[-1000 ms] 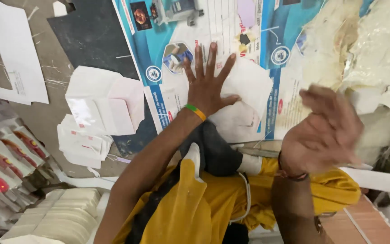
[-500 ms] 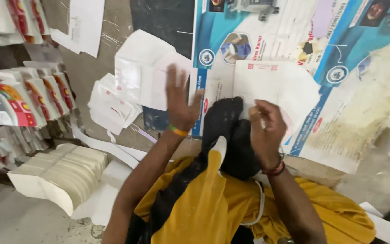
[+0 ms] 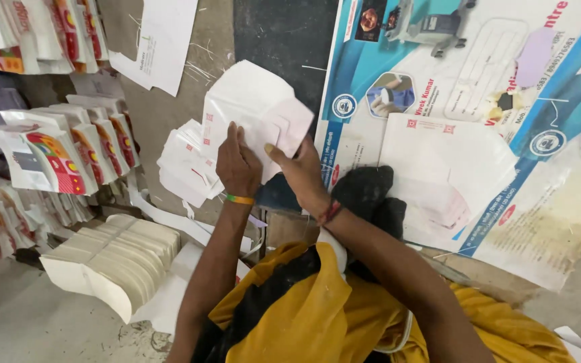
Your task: Manually folding and gluing paper into envelopes and stacking them.
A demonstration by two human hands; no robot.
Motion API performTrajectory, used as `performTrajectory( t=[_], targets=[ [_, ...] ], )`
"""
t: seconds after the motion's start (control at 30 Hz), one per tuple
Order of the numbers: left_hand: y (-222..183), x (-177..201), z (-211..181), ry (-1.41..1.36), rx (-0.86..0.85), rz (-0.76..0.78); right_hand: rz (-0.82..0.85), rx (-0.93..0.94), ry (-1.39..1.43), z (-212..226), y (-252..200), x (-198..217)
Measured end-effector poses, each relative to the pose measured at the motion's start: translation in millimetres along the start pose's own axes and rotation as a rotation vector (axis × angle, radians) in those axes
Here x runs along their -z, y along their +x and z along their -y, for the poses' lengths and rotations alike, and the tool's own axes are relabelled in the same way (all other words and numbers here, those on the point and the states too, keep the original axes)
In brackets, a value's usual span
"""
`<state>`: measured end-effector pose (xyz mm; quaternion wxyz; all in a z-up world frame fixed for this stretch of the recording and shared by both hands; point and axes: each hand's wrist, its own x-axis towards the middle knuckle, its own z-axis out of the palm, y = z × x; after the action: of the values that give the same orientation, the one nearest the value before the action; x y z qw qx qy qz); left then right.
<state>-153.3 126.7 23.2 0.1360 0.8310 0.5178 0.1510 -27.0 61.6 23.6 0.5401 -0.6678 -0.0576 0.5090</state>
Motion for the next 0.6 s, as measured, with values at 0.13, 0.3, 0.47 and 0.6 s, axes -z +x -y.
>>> performTrajectory(
  t=[0.13,0.3,0.47,0.6],
  targets=[
    [32.1,27.5,0.8,-0.094,-0.055,0.079,-0.009,0.119,0.000,23.2,-14.7,22.8],
    [63.9,75.1,0.5,-0.931,0.541,0.775,0.046,0.262,0.037,57.4,-53.8,107.8],
    [118.4,110.8,-110.6,-0.899,-0.293,0.807,-0.019,0.297,0.145,111.3,-87.8,183.1],
    [129.7,95.2,-207.1,-0.464,-1.043,0.349,-0.272,0.377,0.112,61.6,-108.8,203.2]
  ],
)
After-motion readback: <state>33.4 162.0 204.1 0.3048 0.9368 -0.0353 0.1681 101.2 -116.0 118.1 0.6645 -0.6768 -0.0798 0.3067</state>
